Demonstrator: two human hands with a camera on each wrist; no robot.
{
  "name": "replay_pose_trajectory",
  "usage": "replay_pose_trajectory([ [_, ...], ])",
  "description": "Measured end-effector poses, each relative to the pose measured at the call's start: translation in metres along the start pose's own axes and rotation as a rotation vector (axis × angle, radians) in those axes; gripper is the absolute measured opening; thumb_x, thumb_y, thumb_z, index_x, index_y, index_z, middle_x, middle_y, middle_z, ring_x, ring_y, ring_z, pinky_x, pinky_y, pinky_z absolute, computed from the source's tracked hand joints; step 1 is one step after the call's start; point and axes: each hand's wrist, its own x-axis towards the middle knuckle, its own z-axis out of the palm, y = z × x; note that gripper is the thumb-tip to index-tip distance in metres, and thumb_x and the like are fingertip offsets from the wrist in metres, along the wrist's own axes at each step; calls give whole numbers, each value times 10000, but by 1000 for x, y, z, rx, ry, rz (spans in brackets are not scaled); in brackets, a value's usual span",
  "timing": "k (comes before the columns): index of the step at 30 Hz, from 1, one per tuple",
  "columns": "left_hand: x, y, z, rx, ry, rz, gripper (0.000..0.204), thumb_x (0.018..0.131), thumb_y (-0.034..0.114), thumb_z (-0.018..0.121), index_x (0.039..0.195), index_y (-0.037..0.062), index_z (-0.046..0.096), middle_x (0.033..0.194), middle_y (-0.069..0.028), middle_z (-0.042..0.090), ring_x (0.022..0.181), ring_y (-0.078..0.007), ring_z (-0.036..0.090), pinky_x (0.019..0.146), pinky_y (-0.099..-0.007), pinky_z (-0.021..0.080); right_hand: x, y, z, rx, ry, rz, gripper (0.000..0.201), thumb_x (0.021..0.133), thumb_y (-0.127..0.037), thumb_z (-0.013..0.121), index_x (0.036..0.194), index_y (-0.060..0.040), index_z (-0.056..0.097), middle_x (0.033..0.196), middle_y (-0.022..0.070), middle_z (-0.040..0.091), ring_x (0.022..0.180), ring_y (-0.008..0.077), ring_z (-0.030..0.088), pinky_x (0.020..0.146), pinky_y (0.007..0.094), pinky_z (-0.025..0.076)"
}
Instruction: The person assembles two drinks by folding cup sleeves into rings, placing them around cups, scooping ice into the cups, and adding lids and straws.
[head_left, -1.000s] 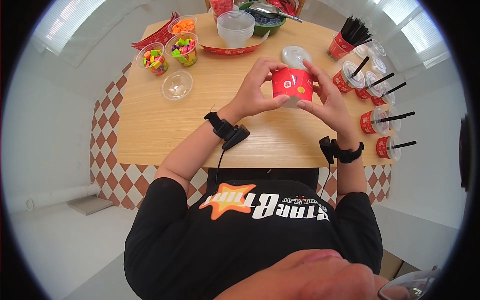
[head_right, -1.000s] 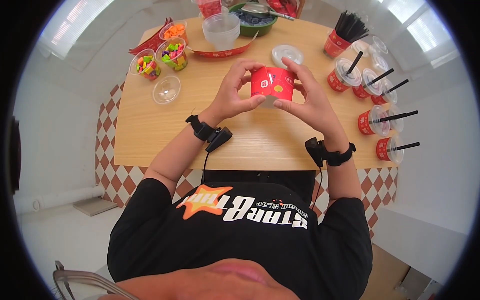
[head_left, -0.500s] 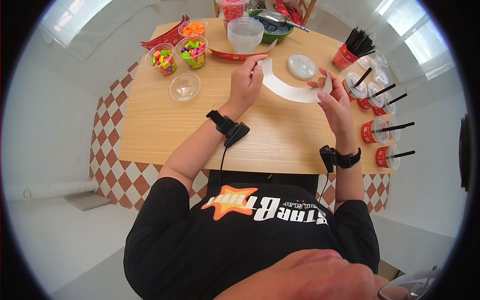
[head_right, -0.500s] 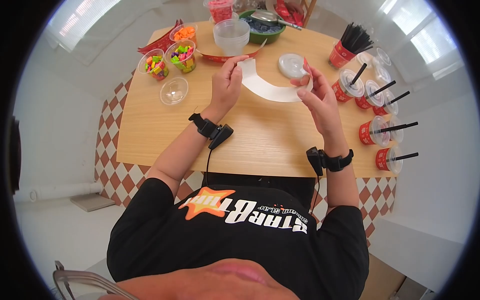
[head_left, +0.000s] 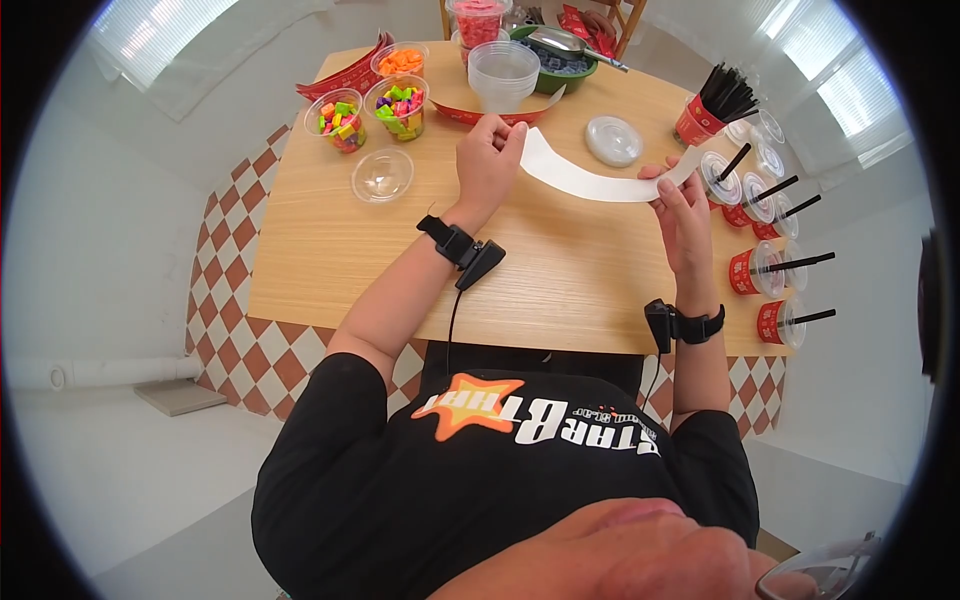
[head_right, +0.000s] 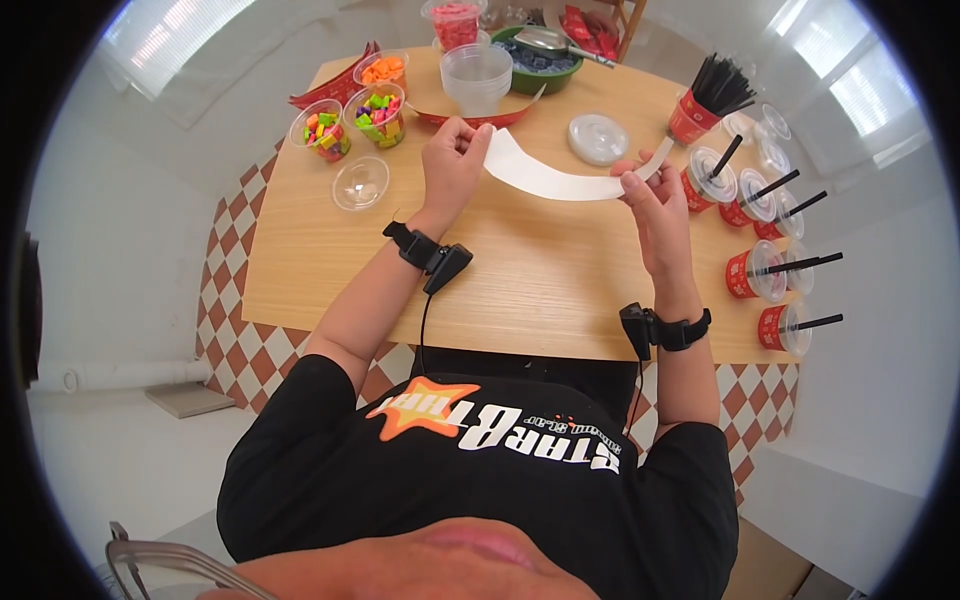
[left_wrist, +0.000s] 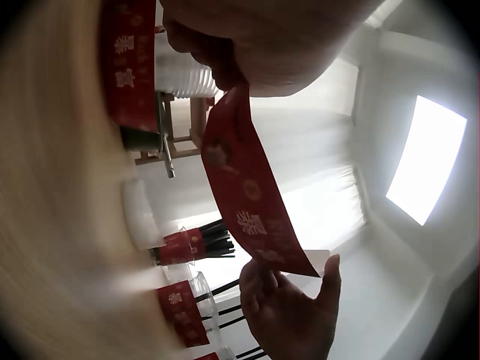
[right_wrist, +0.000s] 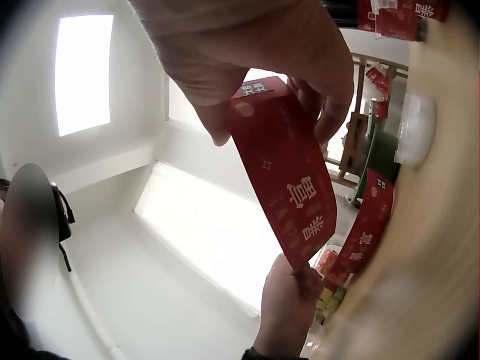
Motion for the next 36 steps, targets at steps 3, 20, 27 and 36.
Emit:
replay_pose_trajectory([
  [3, 4, 2, -5, 119, 50, -6, 221, 870, 226, 720, 853, 39, 603, 811, -93, 642, 756, -176, 595, 695, -332, 464, 12, 3, -4, 52, 7, 138, 472, 948, -195, 668, 1301, 13, 433, 1105, 125, 655, 1066, 196, 641, 937, 310, 518],
  [20, -5, 12, -8, 692, -164, 638, 291, 791, 233, 716, 1046, 104, 659, 979, -73, 606, 991, -257, 556, 941, -443, 400, 102, 75, 46, 54, -127, 701, 519, 965, -480, 598, 1175, -7, 554, 1062, 170, 653, 989, 265, 675, 848, 317, 582],
  [27, -3, 1, -6, 671, -195, 392, 406, 777, 204, 741, 1155, 96, 639, 1073, -78, 551, 1064, -272, 508, 926, -450, 402, 119, 90, 55, 54, -87, 675, 607, 996, -515, 513, 1282, 20, 492, 1099, 186, 626, 1068, 292, 646, 895, 350, 573],
  [36, 15, -17, -17, 875, -113, 418, 658, 753, 398, 785, 1268, 38, 589, 1292, -119, 540, 1253, -302, 452, 1064, -463, 328, 89, 68, 63, -140, -150, 573, 700, 1011, -496, 485, 1474, 10, 342, 1428, 238, 374, 1095, 300, 635, 915, 351, 547],
])
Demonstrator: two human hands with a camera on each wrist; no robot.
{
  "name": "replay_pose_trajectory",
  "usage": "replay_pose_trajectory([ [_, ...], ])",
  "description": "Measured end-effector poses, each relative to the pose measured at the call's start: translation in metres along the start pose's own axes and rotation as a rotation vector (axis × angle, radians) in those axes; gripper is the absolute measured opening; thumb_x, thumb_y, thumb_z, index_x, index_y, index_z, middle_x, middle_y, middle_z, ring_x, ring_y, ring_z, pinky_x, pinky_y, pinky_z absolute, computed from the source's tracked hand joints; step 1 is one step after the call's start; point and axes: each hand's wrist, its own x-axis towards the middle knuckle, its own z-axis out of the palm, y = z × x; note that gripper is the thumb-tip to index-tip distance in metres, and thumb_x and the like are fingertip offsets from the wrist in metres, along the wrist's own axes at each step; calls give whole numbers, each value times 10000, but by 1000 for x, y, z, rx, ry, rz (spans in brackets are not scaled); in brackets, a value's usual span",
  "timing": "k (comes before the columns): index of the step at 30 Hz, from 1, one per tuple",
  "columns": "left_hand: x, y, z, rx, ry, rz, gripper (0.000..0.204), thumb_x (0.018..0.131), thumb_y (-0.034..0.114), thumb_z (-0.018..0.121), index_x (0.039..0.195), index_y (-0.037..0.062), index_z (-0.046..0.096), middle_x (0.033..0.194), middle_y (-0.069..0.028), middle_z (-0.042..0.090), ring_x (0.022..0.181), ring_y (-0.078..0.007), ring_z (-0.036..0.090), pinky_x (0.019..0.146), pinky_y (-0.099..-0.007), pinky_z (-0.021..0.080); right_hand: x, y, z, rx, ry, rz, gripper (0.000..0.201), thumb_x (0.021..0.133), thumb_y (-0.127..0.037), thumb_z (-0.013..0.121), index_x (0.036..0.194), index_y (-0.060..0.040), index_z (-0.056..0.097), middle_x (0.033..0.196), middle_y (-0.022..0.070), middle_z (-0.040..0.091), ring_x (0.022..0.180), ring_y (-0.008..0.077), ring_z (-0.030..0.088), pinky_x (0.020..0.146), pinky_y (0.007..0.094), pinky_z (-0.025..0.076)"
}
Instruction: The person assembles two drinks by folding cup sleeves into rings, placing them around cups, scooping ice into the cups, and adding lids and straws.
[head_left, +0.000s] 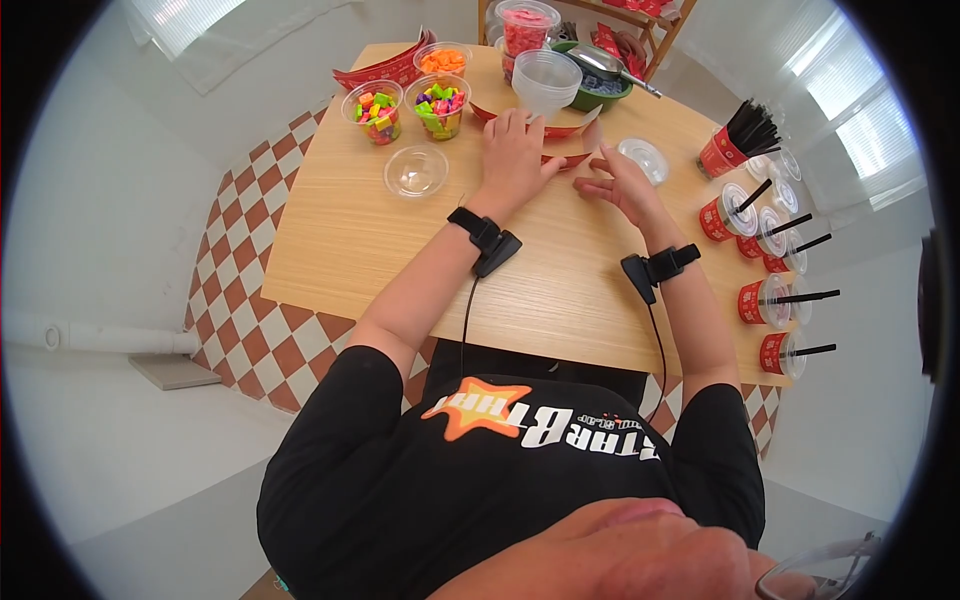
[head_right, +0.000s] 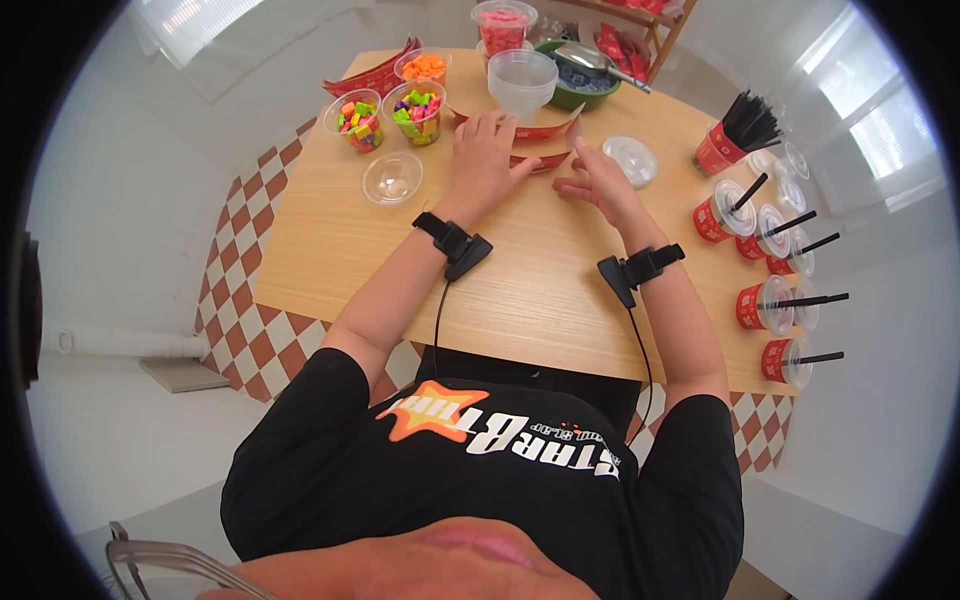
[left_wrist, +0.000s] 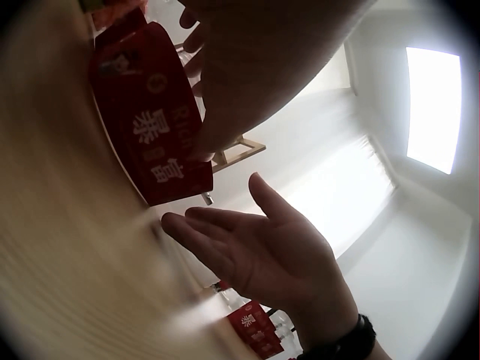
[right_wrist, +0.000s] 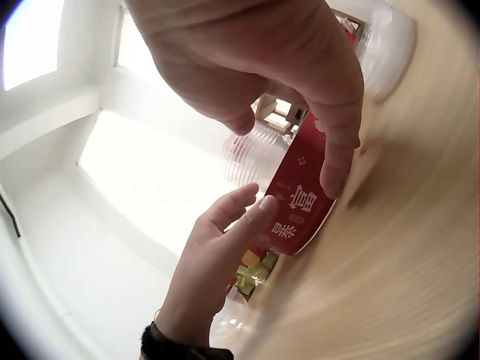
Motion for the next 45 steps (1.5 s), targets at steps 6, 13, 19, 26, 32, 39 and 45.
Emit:
replay_pose_trajectory([
  [6, 3, -10, 2, 55, -21, 2, 616, 758, 404, 778, 1235, 52, 611, 1188, -130, 614, 1206, -297, 501, 1069, -480, 319, -66, -2, -8, -141, -130, -79, 622, 1021, -404, 524, 1472, -8, 361, 1339, 147, 513, 1081, 227, 632, 910, 312, 523],
  [13, 15, -28, 21, 90, -196, 36, 175, 835, 183, 689, 1000, 126, 695, 1005, -96, 686, 1032, -271, 605, 1041, -511, 345, -152, 1, -54, -250, -247, -141, 462, 1027, -291, 523, 1389, -7, 480, 1219, 99, 628, 1057, 146, 615, 918, 289, 498],
  [19, 18, -14, 18, 37, -305, 4, 213, 853, 118, 627, 1063, 109, 659, 1042, -95, 691, 1032, -286, 620, 1024, -531, 368, -202, 14, -98, -222, 0, -198, 419, 1014, -217, 540, 1372, -2, 503, 1202, 96, 645, 1046, 135, 620, 912, 284, 495],
  [26, 14, -6, 18, 116, -138, 124, 279, 821, 151, 668, 1098, 125, 650, 988, -90, 673, 1029, -272, 607, 993, -591, 355, -236, 30, -138, -566, 708, -530, 414, 919, -115, 679, 1300, -4, 563, 1193, 103, 641, 1059, 194, 614, 920, 324, 475],
  [32, 6, 60, -8, -341, -116, 129, 333, 834, 218, 705, 1121, 58, 647, 993, -114, 665, 1025, -281, 608, 1035, -445, 401, -253, 32, -173, -1434, 1426, -483, 552, 829, -236, 757, 1311, -45, 568, 1287, 168, 574, 1236, 328, 500, 1075, 458, 359],
  [39, -42, 107, 19, -1138, -798, -70, 298, 931, 160, 652, 1176, -6, 620, 1088, -90, 667, 1027, -174, 632, 927, -310, 490, -244, 65, -205, -1349, 1279, -397, 498, 844, -251, 738, 1264, -20, 608, 1353, 211, 561, 1236, 382, 535, 1028, 441, 433],
  [45, -48, 111, 21, -1256, -975, -33, 484, 933, 167, 667, 1355, -1, 501, 1319, -113, 562, 1243, -190, 528, 1079, -335, 407, -242, 64, -144, -1224, 1061, -559, 486, 793, -157, 778, 1241, -49, 623, 1330, 199, 581, 1204, 382, 559, 1020, 444, 444],
])
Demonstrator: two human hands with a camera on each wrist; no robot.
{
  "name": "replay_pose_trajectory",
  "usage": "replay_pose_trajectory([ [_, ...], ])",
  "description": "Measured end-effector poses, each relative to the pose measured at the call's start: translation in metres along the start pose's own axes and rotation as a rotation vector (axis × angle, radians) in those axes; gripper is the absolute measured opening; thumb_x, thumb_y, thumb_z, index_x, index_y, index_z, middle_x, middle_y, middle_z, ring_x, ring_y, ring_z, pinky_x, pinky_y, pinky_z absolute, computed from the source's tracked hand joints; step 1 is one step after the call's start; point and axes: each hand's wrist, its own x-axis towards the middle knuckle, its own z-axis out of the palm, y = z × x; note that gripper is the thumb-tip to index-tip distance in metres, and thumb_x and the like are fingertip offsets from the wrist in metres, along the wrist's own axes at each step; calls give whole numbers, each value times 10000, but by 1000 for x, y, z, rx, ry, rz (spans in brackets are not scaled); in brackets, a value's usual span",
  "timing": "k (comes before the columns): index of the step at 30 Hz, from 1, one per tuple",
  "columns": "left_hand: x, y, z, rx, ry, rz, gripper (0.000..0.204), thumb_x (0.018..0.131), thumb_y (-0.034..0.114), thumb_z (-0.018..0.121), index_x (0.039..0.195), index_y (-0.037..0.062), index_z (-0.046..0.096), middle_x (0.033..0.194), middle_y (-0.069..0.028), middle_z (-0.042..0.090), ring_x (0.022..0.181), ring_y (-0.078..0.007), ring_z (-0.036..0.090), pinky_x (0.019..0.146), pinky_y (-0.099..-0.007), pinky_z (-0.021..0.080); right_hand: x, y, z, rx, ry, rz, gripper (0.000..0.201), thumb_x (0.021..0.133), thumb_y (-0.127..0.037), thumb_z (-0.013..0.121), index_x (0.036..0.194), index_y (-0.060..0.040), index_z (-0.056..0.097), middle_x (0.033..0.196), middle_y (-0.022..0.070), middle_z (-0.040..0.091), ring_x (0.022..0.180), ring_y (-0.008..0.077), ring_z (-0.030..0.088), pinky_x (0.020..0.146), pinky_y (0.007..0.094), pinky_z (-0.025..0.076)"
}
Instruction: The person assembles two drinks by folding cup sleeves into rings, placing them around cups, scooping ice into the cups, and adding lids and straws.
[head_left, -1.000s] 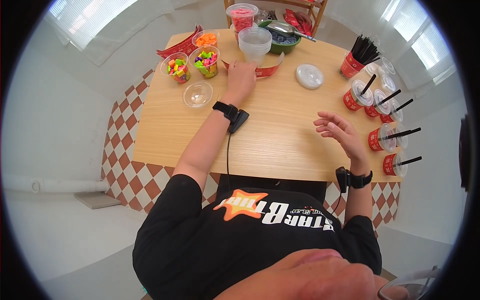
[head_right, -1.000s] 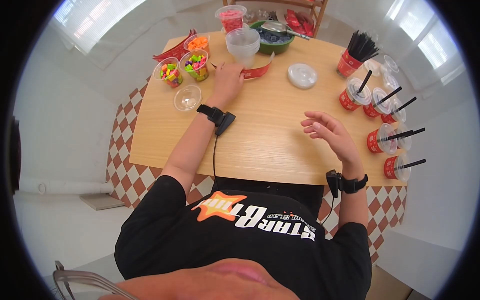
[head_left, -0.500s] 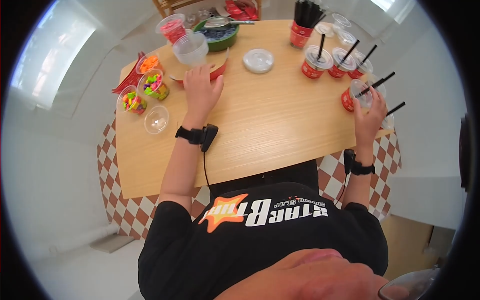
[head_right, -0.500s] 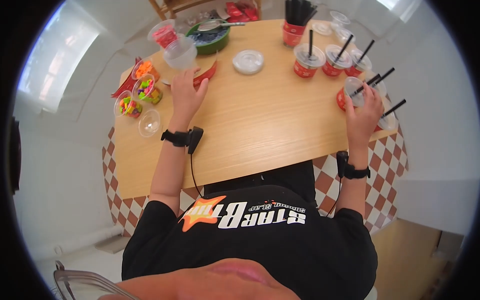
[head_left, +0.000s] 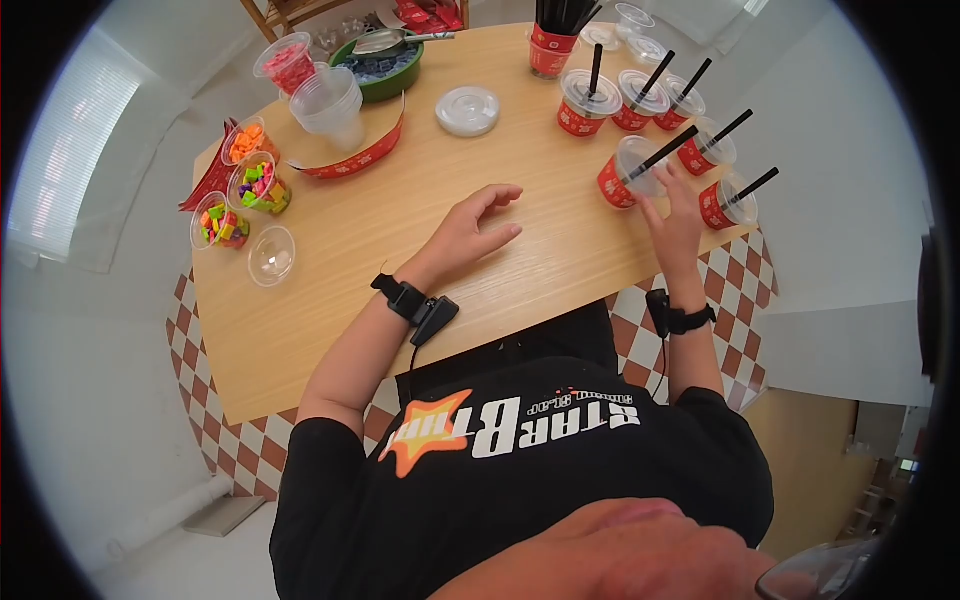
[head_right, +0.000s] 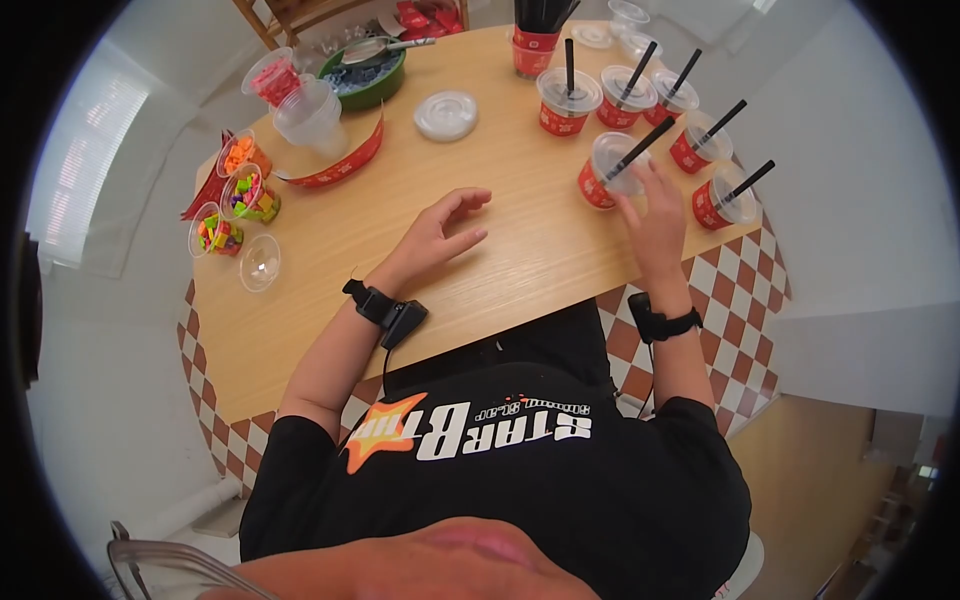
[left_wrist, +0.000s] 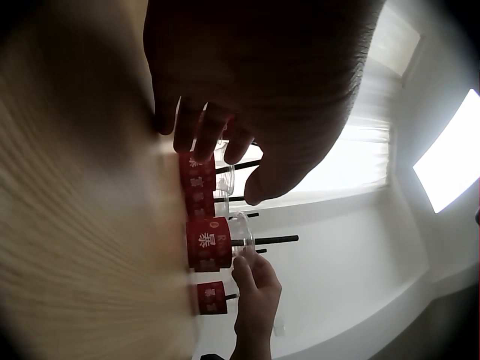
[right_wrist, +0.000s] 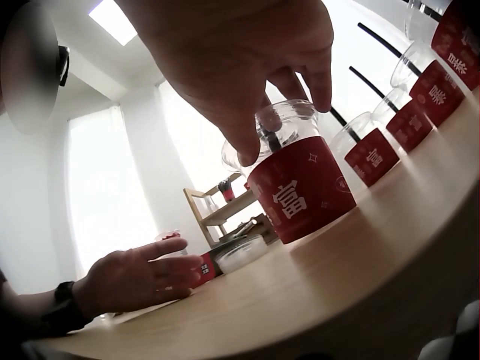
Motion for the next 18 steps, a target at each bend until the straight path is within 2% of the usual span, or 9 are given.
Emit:
replay_pose_trajectory([
  [2, -3, 7, 3, 118, -13, 94, 727, 877, 207, 737, 1474, 24, 366, 1438, -154, 465, 1344, -215, 429, 1144, -362, 329, -8, -38, 2, 109, -68, -61, 489, 782, -136, 782, 1238, -55, 625, 1329, 197, 582, 1207, 379, 558, 1023, 445, 443],
  [3, -2, 1, 4, 118, 1, 85, 727, 877, 207, 737, 1474, 24, 366, 1438, -154, 465, 1344, -215, 429, 1144, -362, 329, -12, -56, 4, 216, -130, -114, 493, 771, -114, 785, 1234, -60, 627, 1328, 195, 583, 1210, 377, 558, 1025, 447, 442],
  [5, 1, -12, 7, 124, 25, 206, 941, 799, 243, 812, 1529, 30, 258, 1483, -177, 416, 1387, -231, 373, 1166, -371, 287, -16, -88, 4, 306, -234, -196, 484, 777, -117, 775, 1234, -58, 626, 1327, 194, 584, 1210, 378, 557, 1027, 448, 442],
  [7, 0, -9, 8, 16, 80, 264, 965, 733, 278, 871, 1491, 30, 326, 1446, -176, 454, 1361, -252, 425, 1130, -366, 346, -10, -111, 5, 392, -331, -281, 475, 784, -120, 765, 1234, -56, 626, 1327, 193, 584, 1209, 378, 556, 1028, 448, 442],
  [10, -1, -5, 2, -190, -26, 147, 910, 731, 257, 874, 1456, 32, 370, 1384, -147, 519, 1297, -229, 488, 1100, -358, 374, 3, -127, 4, 422, -389, -312, 457, 801, -130, 747, 1236, -54, 625, 1336, 183, 581, 1235, 363, 547, 1008, 433, 458],
  [13, -2, -2, 1, -183, -9, 168, 842, 745, 239, 859, 1422, 35, 403, 1322, -118, 570, 1232, -215, 538, 1075, -356, 399, 28, -127, 6, 589, -337, -178, 379, 840, -138, 724, 1191, -26, 636, 1187, 144, 649, 1116, 282, 611, 908, 358, 496],
  [15, -2, -2, 1, -165, -4, 183, 822, 746, 219, 849, 1415, 30, 410, 1308, -119, 580, 1218, -212, 549, 1068, -354, 405, 45, -129, -1, 645, -532, -72, 279, 878, -120, 696, 1124, 2, 645, 980, 96, 664, 906, 174, 625, 789, 268, 482],
  [16, -1, -2, 0, -168, 2, 189, 822, 746, 219, 849, 1415, 30, 410, 1308, -119, 580, 1218, -212, 549, 1068, -354, 405, 52, -130, 1, 681, -526, -146, 194, 920, -112, 661, 1068, 14, 649, 853, 43, 641, 743, 101, 565, 704, 217, 450],
  [18, -1, -2, -1, -175, 14, 168, 855, 725, 195, 845, 1426, 17, 390, 1301, -88, 558, 1201, -173, 522, 1054, -339, 402, 71, -133, -4, 763, -492, -114, 179, 936, -111, 647, 1066, 12, 649, 865, 37, 651, 733, 93, 569, 698, 212, 454],
])
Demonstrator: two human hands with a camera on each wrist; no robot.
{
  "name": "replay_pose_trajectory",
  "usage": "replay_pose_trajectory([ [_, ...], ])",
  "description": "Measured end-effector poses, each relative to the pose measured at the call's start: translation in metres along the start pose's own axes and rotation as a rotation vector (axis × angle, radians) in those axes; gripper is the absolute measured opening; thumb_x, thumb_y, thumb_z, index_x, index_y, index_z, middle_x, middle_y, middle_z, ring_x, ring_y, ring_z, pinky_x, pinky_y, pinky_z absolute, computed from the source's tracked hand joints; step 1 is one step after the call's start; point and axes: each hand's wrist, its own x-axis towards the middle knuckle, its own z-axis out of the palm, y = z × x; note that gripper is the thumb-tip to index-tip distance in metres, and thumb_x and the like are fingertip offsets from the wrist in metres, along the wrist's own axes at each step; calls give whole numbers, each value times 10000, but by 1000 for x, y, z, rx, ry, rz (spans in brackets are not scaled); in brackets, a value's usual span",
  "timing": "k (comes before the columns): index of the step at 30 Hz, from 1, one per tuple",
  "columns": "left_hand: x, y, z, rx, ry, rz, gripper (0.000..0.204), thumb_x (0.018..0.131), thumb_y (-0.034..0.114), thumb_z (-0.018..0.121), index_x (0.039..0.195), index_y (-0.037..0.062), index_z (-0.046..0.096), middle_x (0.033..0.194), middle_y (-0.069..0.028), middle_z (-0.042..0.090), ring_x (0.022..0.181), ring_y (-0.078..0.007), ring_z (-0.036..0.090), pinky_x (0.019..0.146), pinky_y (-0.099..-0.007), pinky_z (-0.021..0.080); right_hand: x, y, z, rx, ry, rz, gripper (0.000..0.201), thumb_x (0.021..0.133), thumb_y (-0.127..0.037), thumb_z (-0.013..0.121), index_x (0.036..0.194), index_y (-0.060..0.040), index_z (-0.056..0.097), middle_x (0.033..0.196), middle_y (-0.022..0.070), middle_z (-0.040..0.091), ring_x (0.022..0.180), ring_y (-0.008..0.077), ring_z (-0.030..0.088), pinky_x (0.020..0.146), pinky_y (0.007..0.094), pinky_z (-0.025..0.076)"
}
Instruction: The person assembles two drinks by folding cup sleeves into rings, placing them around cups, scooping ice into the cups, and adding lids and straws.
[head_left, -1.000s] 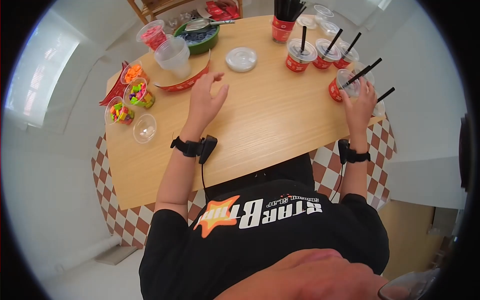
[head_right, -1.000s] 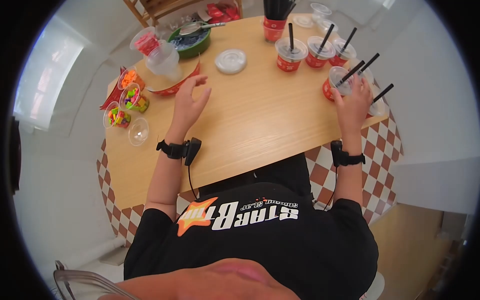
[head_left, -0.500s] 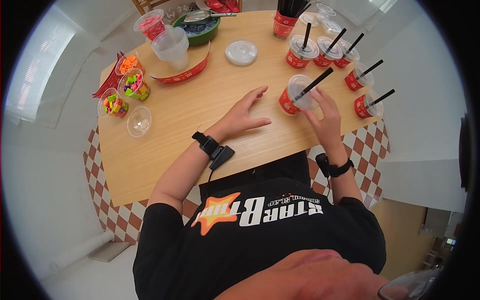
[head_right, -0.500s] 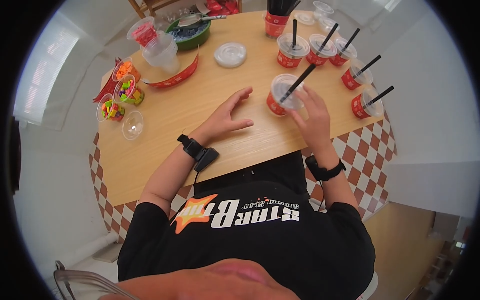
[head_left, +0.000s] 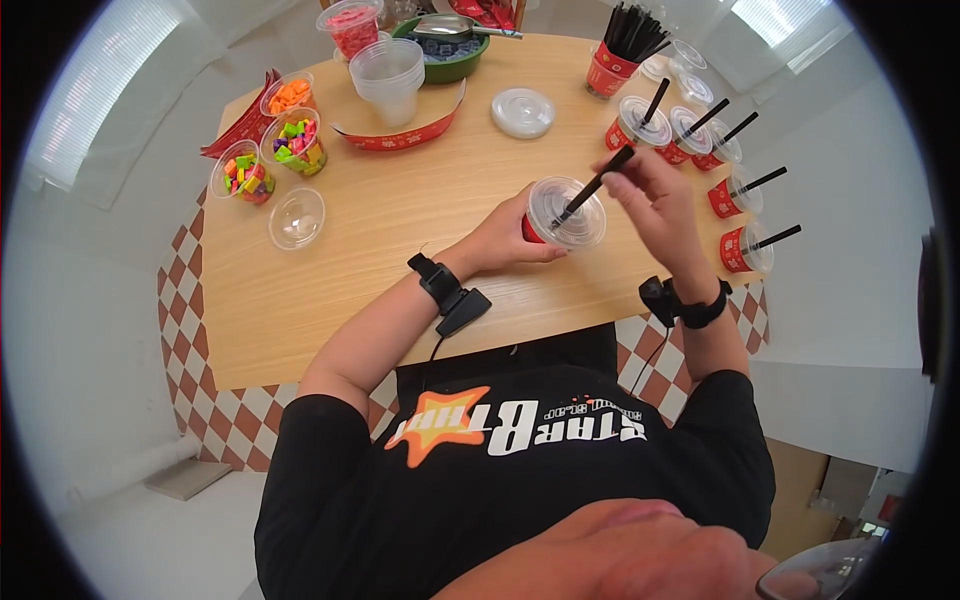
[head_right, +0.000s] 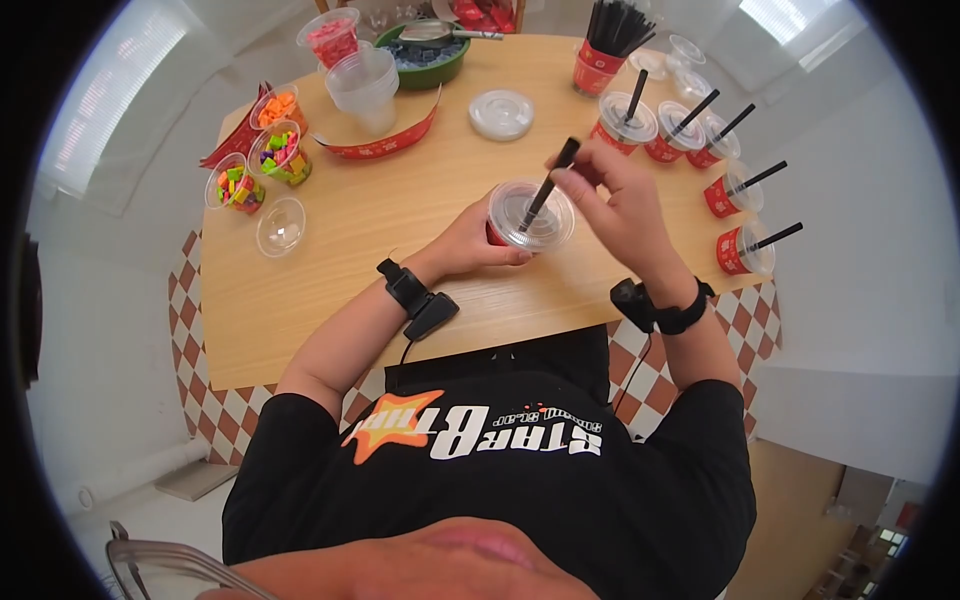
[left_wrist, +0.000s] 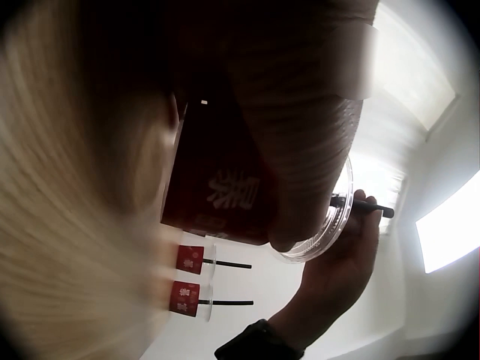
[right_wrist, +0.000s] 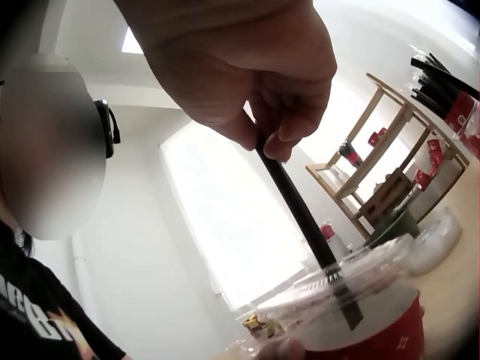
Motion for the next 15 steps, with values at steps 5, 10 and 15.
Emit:
replay_pose_trajectory([
  [5, 2, 2, -3, 30, 92, -4, 812, 736, 193, 837, 1400, 13, 405, 1262, -94, 578, 1170, -174, 543, 1039, -335, 411, 66, -2, -61, 202, 340, -192, 208, 983, -87, 590, 1161, 21, 580, 980, 72, 707, 775, 84, 627, 711, 218, 501],
  [10, 1, 5, -4, 52, 119, 6, 808, 747, 199, 836, 1403, 17, 401, 1247, -99, 585, 1163, -175, 545, 1033, -333, 416, 140, 35, -104, -292, 547, -334, 445, 956, -131, 635, 1321, -31, 401, 906, 136, 722, 774, 153, 699, 715, 269, 543],
  [15, 0, 5, -4, -1, 109, -18, 823, 758, 201, 840, 1421, 24, 385, 1234, -99, 593, 1137, -167, 556, 1009, -329, 436, 184, 81, -113, -535, 573, -243, 437, 932, -139, 641, 1309, -90, 426, 822, 134, 729, 767, 223, 731, 701, 324, 553],
])
